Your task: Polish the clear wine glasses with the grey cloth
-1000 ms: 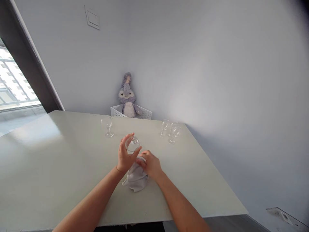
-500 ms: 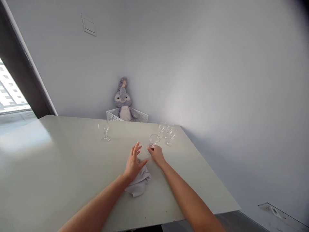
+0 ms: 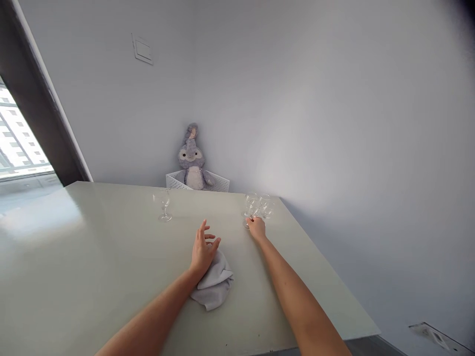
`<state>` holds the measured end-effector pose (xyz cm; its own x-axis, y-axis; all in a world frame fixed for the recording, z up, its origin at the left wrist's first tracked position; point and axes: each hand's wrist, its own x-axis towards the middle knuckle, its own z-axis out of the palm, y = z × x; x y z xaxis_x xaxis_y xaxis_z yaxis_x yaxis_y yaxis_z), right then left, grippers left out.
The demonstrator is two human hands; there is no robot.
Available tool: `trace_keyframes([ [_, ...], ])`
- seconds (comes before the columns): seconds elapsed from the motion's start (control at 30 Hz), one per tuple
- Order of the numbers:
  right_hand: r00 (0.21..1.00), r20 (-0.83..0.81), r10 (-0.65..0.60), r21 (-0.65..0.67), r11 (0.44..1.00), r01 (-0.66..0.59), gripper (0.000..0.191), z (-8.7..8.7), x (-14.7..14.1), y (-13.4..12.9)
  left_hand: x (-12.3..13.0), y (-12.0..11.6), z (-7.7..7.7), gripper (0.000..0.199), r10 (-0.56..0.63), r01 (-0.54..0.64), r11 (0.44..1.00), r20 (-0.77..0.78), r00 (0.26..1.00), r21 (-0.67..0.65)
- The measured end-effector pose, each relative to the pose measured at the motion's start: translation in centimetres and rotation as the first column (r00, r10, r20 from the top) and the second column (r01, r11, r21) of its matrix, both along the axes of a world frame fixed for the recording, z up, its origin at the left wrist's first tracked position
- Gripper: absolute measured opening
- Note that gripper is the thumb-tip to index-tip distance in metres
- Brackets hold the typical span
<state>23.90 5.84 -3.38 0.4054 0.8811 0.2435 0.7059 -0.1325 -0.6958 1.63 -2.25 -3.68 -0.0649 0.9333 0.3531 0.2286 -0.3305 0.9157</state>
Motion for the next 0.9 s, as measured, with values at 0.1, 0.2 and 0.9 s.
trace_keyframes([
  [0.1, 1.000, -0.025, -0.015, -0.058, 0.998, 0.014, 0.018, 0.3, 0.2, -0.5, -0.2, 0.3, -0.1, 0.064, 0.012, -0.008, 0.998, 0.069, 0.998, -0.061],
  [0.2, 0.999, -0.047, -0.025, -0.079, 0.997, 0.021, 0.016, 1.0, -0.1, -2.5, -0.7, 1.0, -0.2, 0.058, 0.103, -0.082, 0.990, 0.199, 0.974, -0.112],
  [0.9, 0.462, -0.253, 0.850, -0.111, 0.449, -0.887, 0.024, 1.6, -8.4, -12.3, -10.8, 10.2, 3.4, 0.051, 0.353, 0.077, 0.924, 0.913, 0.204, -0.375],
])
